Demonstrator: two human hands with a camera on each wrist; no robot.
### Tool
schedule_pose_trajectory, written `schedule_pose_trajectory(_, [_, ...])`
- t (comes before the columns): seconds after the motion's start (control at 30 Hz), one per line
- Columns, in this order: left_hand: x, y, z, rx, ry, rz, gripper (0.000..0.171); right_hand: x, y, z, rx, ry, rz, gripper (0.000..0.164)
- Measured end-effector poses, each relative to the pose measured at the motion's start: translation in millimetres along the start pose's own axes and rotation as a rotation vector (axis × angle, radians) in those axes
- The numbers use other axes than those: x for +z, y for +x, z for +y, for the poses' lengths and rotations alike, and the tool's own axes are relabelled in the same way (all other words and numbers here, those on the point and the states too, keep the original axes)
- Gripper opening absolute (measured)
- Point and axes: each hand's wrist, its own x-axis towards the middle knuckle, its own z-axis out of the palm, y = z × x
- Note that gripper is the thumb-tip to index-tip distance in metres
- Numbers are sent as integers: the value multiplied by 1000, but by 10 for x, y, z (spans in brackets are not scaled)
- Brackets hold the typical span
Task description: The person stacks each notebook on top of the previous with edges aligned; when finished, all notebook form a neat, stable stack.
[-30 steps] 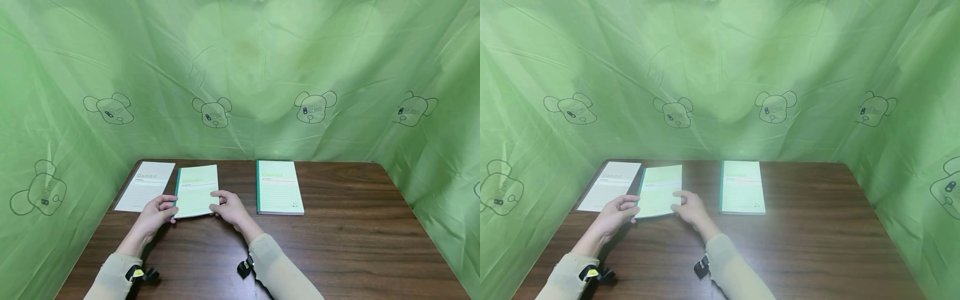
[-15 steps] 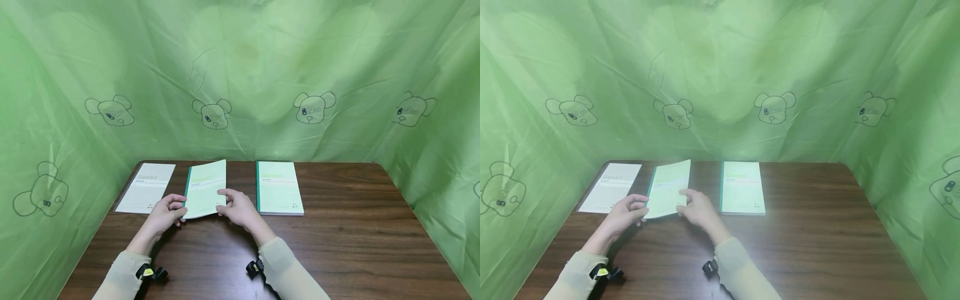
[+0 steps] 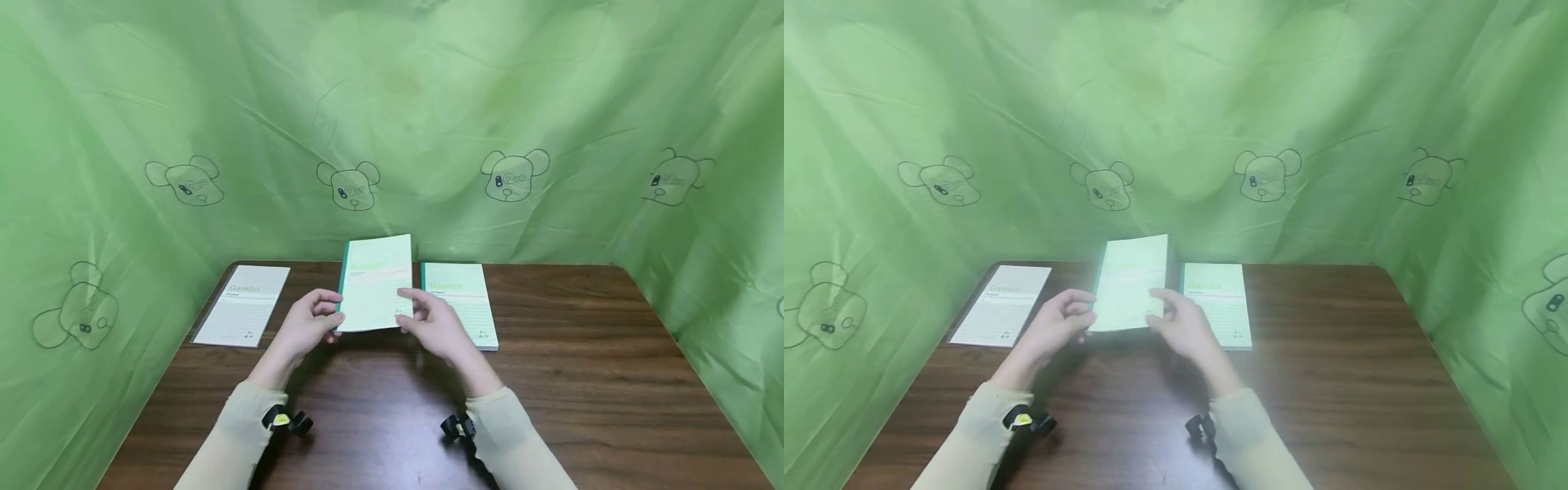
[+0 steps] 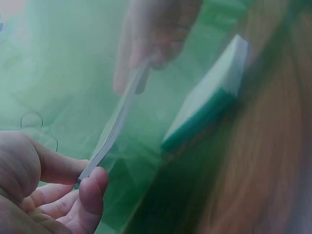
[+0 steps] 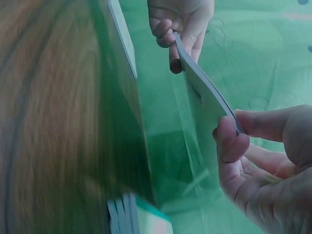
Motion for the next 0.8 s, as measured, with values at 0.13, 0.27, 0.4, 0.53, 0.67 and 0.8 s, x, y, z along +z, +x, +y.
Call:
schedule_pose_trajectory(0.13, [242,91,94,28,-3,0,33,-236,-52,33,8,13,31,56])
schedule_pose_trajectory(0.27, [477,151,169,50,21,3,31,-443,-111,68,8,-11,35,55])
schedule_pose_trajectory(0.4, [697,221,211,58,28,5,30,-638,-152,131,3,-75,44,55])
schedule_pose_trajectory(0.53, [887,282,247,60,37,-2,27,-819,-183,212,20,-101,51,56])
schedule_pose_trajectory(0.67, [1064,328,287,65,27,-13,26,-1004,-210,286,34,-101,48,56])
schedule_pose_trajectory(0.8, [1223,335,312,70,23,-30,26,-1188,-252,325,32,-123,29,56])
